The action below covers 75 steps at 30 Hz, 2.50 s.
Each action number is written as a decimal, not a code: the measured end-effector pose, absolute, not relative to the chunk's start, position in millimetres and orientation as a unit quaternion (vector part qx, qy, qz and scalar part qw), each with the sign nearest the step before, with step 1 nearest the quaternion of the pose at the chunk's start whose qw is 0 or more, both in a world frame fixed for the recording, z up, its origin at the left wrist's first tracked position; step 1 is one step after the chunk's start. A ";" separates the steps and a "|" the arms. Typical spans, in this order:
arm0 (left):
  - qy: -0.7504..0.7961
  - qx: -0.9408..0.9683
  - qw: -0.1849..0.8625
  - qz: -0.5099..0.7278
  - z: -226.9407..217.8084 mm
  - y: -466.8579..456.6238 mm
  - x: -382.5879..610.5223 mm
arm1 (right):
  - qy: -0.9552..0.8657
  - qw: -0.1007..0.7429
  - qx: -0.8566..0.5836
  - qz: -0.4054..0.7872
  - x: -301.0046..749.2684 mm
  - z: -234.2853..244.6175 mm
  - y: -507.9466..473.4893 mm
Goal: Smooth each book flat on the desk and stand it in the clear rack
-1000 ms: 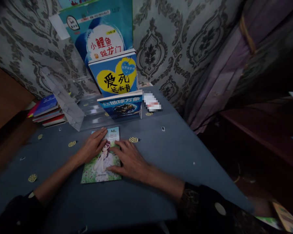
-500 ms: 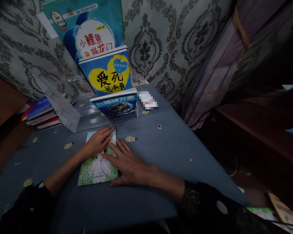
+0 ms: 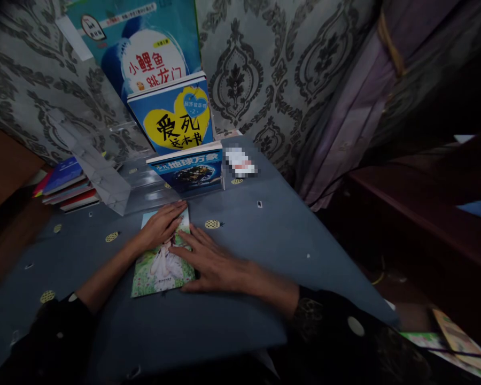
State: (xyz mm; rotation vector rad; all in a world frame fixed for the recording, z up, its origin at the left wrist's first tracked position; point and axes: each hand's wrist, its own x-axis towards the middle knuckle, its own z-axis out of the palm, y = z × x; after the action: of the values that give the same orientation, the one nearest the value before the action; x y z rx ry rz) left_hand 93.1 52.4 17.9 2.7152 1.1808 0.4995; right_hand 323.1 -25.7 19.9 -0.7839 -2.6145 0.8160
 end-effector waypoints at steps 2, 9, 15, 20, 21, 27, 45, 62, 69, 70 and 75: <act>0.393 0.903 0.072 0.159 19.1 51.8 93.6 | -0.908 0.147 -0.275 0.280 324.0 20.5 -26.4; 0.389 0.907 0.081 0.139 23.4 45.6 93.3 | -0.896 0.193 -0.277 0.289 326.3 23.1 -22.4; 0.360 0.918 0.090 0.138 28.3 29.9 91.4 | -0.803 0.370 -0.344 0.317 327.3 22.4 -5.6; 0.334 0.930 0.091 0.126 31.0 12.2 91.0 | -0.751 0.411 -0.390 0.338 327.3 20.6 3.2; 0.326 0.933 0.090 0.125 31.1 8.1 91.0 | -0.749 0.411 -0.392 0.341 327.2 20.9 3.3; 0.285 0.945 0.093 0.134 31.7 -20.3 91.3 | -0.758 0.400 -0.379 0.351 325.0 23.8 -1.0; 0.283 0.951 0.111 0.064 44.7 -95.0 89.5 | -0.834 0.317 -0.341 0.296 322.0 18.8 -8.9; 0.361 0.927 0.020 0.096 43.9 -137.1 26.3 | -0.858 0.320 -0.306 0.261 321.2 13.2 -8.6; 0.387 0.911 0.059 0.127 45.0 -142.4 4.2 | -0.862 0.313 -0.311 0.251 321.3 11.3 -7.3; 0.393 0.907 0.064 0.135 43.7 -140.5 3.9 | -0.862 0.313 -0.311 0.250 321.3 11.3 -7.4; 0.418 0.889 0.070 0.174 38.3 -113.4 3.2 | -0.867 0.313 -0.309 0.236 321.3 11.0 -8.0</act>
State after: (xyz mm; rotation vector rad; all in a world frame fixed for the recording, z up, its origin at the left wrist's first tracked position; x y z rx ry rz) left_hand 3.2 -113.4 38.3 2.6757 1.2566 0.5225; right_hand 321.3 -8.0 11.0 -0.8144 -2.2864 0.6228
